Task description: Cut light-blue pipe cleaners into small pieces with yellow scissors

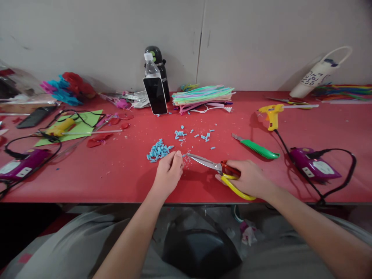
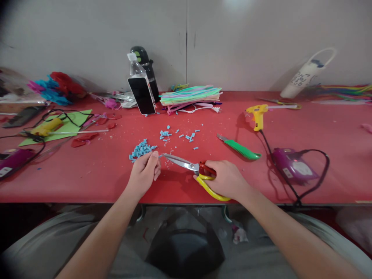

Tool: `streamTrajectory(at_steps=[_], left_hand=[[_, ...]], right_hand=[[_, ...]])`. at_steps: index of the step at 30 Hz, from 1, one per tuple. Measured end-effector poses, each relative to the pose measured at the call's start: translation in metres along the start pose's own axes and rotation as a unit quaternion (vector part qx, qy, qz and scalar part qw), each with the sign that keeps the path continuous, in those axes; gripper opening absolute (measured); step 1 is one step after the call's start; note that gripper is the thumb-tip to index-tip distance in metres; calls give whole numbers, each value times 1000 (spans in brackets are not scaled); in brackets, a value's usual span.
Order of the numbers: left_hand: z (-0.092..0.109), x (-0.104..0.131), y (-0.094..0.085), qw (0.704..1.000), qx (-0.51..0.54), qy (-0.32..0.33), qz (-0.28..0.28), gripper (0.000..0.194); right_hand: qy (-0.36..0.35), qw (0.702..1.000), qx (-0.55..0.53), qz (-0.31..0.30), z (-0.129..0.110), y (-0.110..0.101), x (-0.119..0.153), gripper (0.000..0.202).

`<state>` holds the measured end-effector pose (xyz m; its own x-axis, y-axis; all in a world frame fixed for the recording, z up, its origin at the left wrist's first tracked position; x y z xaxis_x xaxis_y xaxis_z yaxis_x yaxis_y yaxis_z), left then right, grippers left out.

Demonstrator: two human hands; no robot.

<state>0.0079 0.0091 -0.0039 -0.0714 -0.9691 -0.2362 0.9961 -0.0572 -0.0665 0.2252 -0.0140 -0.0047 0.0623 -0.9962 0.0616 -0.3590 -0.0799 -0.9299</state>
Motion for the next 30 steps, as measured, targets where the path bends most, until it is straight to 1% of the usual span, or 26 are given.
streamTrajectory(at_steps=[7, 14, 22, 25, 30], left_hand=[[7, 0, 1, 999, -37, 22, -22, 41], [7, -1, 1, 998, -45, 23, -22, 40], [5, -1, 2, 999, -34, 15, -23, 39], [4, -1, 2, 999, -32, 15, -22, 40], [4, -1, 1, 999, -35, 20, -20, 40]], right_hand=[[-3, 1000, 3, -6, 2, 1, -1, 43], [-4, 1000, 22, -9, 2, 2, -1, 33], [-7, 1000, 20, -4, 1, 3, -3, 38], [-7, 1000, 11, 5, 2, 1, -3, 37], [-9, 1000, -8, -7, 3, 1, -1, 38]])
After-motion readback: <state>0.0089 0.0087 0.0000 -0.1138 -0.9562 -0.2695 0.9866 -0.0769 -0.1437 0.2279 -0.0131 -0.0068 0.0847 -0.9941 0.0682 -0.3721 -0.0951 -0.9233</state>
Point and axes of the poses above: each hand's wrist, its own x-axis away from the middle knuckle, its own y-axis out of the palm, z = x × y, the point moved 9 cm from there along -x, towards the middle knuckle, and after that the axes turned 12 degrees about y, right-handed, at the moved point
